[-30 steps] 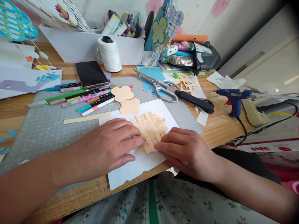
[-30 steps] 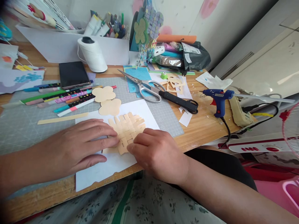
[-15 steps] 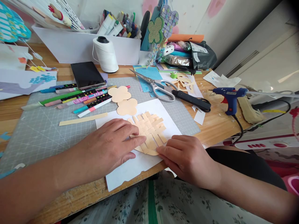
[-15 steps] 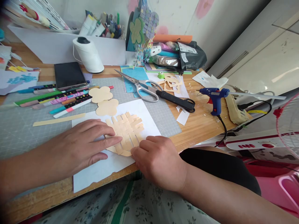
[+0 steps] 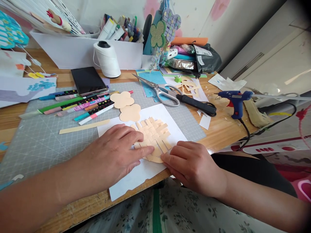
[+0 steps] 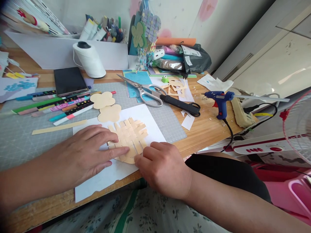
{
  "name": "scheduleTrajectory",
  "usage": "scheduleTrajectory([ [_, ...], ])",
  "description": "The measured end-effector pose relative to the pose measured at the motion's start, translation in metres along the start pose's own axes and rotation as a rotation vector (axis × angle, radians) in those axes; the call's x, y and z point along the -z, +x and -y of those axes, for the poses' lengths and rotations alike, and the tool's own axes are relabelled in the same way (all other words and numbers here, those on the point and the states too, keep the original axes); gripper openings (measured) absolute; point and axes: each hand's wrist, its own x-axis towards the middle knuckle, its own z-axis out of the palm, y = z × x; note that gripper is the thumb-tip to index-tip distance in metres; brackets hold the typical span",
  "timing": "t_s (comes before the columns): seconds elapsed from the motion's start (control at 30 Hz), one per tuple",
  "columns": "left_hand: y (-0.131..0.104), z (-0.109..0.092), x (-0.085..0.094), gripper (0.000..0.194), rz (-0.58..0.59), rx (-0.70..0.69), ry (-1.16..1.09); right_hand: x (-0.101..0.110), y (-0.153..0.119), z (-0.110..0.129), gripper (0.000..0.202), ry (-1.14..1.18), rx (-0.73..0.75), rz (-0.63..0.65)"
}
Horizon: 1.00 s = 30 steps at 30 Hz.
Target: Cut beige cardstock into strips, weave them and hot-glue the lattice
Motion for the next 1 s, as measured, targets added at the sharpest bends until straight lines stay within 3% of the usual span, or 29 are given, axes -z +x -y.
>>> scheduleTrajectory([
  [0.27,0.0009,0.0014,-0.0008,0.027,-0.033,-0.004,-0.01,0.0023,-0.0016,0.0011,0.02,-0.012,0.045,0.032],
  [0.63,0.0014,0.0036,-0.006,0.025,-0.086,-0.016,-0.01,-0.0012,-0.0026,0.0029,0.021,-0.051,0.075,0.016],
  [1.0,-0.0016,0.0053,-0.0058,0.025,-0.09,-0.006,-0.055,-0.003,0.0004,0.0077,0.023,0.114,-0.063,0.054],
])
